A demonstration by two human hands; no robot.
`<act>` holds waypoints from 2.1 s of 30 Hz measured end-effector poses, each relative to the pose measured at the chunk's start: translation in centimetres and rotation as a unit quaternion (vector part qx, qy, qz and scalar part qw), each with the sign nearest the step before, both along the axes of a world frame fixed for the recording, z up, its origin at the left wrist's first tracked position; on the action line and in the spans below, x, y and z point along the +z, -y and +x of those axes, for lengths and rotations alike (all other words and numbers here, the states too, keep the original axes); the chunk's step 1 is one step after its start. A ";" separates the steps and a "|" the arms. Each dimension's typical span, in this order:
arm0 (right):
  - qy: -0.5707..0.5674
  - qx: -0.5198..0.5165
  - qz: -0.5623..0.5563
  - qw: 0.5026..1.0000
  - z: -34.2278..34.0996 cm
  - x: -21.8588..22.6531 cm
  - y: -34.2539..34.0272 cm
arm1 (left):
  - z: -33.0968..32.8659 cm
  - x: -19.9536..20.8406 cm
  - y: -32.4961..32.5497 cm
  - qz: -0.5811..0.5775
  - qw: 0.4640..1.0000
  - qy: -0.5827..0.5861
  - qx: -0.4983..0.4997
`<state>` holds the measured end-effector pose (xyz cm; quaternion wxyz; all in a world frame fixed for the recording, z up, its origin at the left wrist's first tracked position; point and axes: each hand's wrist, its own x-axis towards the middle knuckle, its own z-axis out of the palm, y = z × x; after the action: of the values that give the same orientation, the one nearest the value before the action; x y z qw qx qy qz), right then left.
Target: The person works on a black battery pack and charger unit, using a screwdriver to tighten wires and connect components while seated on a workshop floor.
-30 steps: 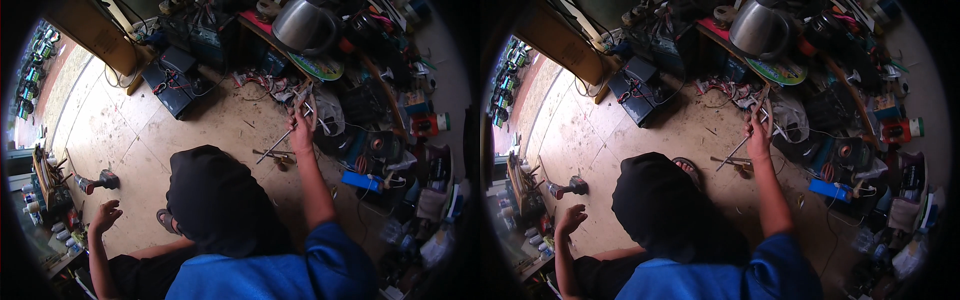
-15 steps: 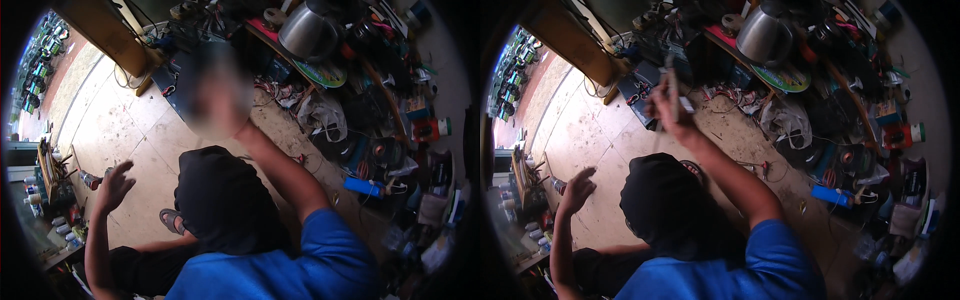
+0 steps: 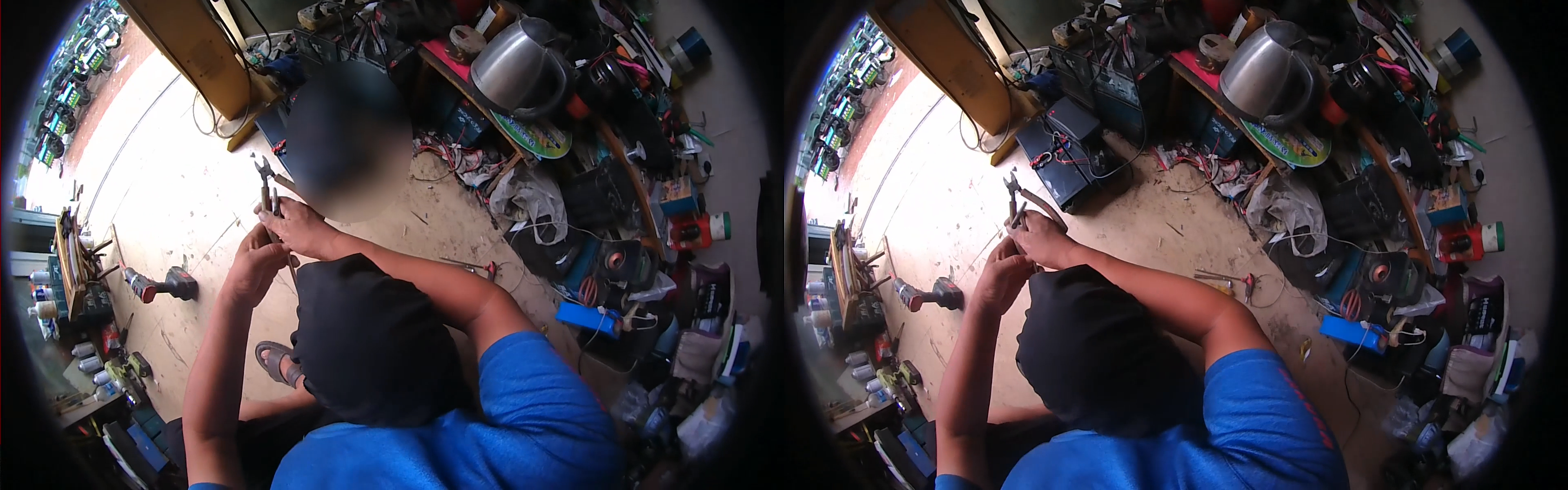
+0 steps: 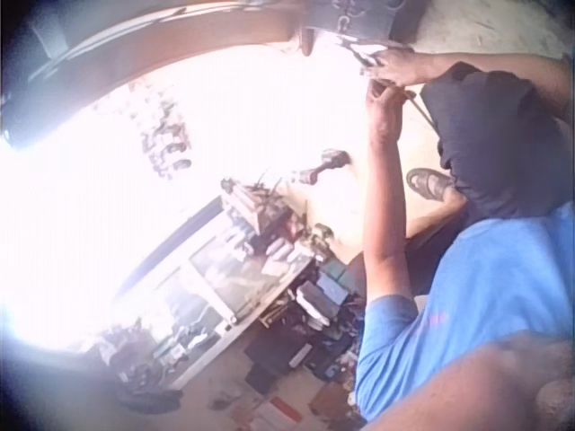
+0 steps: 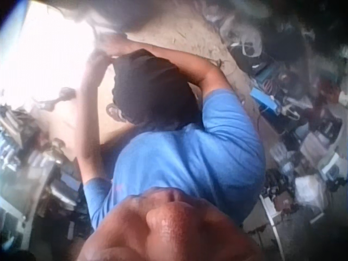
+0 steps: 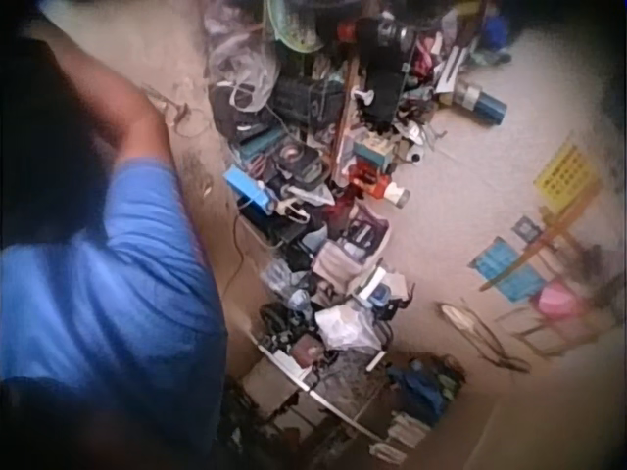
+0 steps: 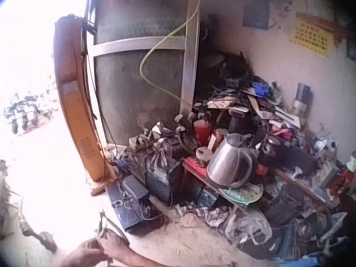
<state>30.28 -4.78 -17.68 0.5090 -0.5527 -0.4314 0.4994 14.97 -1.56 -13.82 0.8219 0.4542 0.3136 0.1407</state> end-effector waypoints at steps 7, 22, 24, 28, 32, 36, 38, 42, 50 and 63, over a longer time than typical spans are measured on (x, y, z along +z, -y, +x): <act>0.042 0.087 0.045 0.994 0.5 0.9 2.9 | -2.2 -5.7 -0.8 -0.049 0.993 -0.088 0.057; 0.639 -0.102 -0.190 0.738 12.0 -18.0 28.9 | -2.6 -7.4 0.3 -0.069 0.973 -0.097 0.195; 0.670 -0.137 -0.213 0.698 14.6 -17.9 30.6 | -3.4 -7.8 0.2 -0.073 0.971 -0.098 0.207; 0.594 0.016 -0.277 0.755 16.3 -18.5 31.8 | -3.0 -8.6 0.6 -0.077 0.966 -0.128 0.213; 0.625 0.029 -0.301 0.720 15.6 -22.5 31.3 | -3.5 -9.2 1.1 -0.057 0.964 -0.183 0.181; 0.635 -0.002 -0.309 0.708 15.8 -22.2 30.8 | -3.4 -8.6 2.2 -0.079 0.956 -0.195 0.203; 0.629 -0.007 -0.306 0.715 16.2 -22.1 30.8 | -3.2 -8.4 2.7 -0.102 0.946 -0.206 0.230; 0.616 -0.024 -0.325 0.717 17.0 -22.7 30.7 | -4.2 -9.7 3.2 -0.080 0.955 -0.193 0.212; 0.538 -0.088 -0.361 0.757 20.7 -24.8 30.4 | -5.2 -13.1 2.3 -0.118 0.942 -0.204 0.237; 0.479 -0.050 -0.299 0.823 18.0 -11.8 19.6 | -11.3 -17.7 -0.5 -0.112 0.881 -0.303 0.345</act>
<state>48.31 -24.39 -29.46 0.0720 -0.8684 -0.4221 0.2498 3.70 -1.10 -31.51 0.6317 0.2429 0.6976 0.2351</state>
